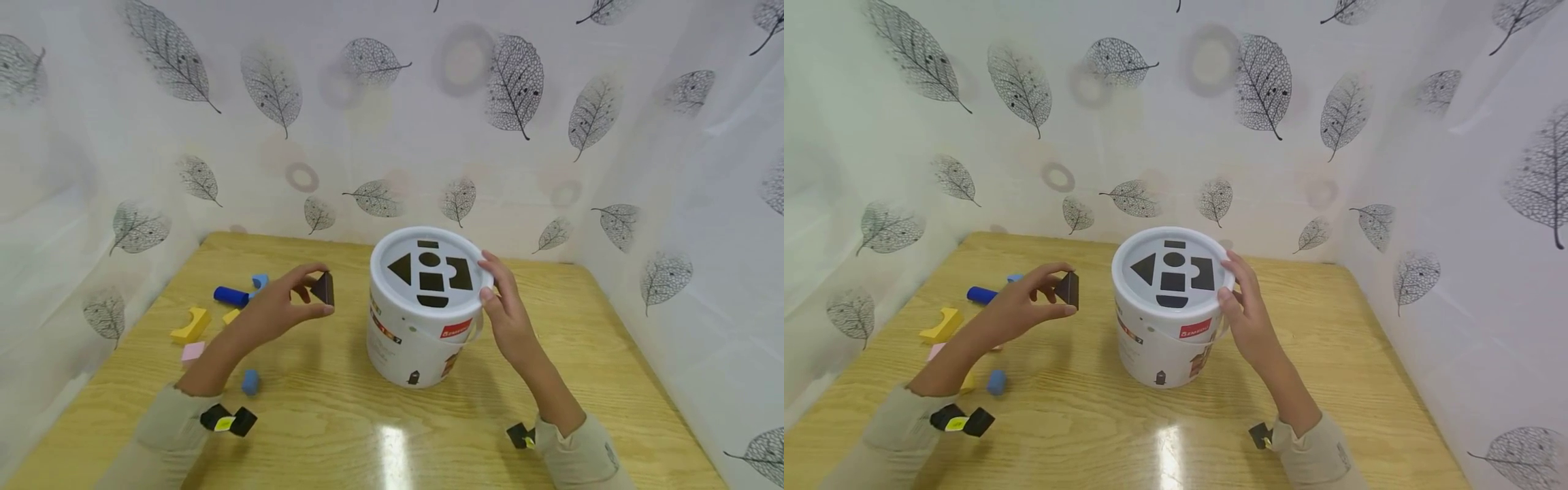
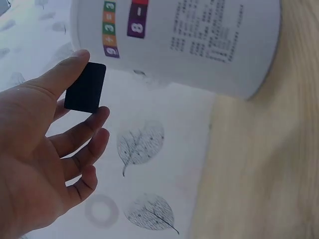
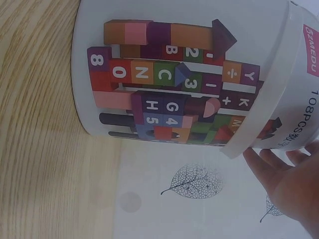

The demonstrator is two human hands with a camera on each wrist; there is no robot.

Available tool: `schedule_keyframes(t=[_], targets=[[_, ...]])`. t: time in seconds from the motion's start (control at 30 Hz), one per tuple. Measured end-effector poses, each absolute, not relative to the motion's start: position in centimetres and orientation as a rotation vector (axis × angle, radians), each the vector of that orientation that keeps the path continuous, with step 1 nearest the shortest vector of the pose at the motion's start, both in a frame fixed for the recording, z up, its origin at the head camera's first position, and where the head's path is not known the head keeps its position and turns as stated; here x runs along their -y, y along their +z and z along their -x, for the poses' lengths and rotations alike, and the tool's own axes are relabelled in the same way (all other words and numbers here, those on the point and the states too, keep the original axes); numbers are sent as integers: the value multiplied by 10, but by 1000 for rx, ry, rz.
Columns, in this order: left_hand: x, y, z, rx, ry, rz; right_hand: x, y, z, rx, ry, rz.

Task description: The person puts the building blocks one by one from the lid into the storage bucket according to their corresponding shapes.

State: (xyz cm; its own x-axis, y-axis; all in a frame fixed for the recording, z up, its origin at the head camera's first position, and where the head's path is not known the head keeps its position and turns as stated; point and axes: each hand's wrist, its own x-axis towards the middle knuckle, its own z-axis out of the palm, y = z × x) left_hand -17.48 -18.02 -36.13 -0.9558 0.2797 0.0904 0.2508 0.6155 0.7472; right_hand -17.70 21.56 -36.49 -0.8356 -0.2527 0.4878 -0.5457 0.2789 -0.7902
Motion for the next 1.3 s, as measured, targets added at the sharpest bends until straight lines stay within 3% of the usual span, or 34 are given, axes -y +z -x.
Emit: schedule_keyframes(t=[0.63, 1.3], targets=[[141, -299, 181, -3004, 1150, -760, -217, -364, 177, 2289, 1577, -735], [100, -275, 204, -2893, 1145, -974, -216, -365, 177, 2305, 1566, -723]])
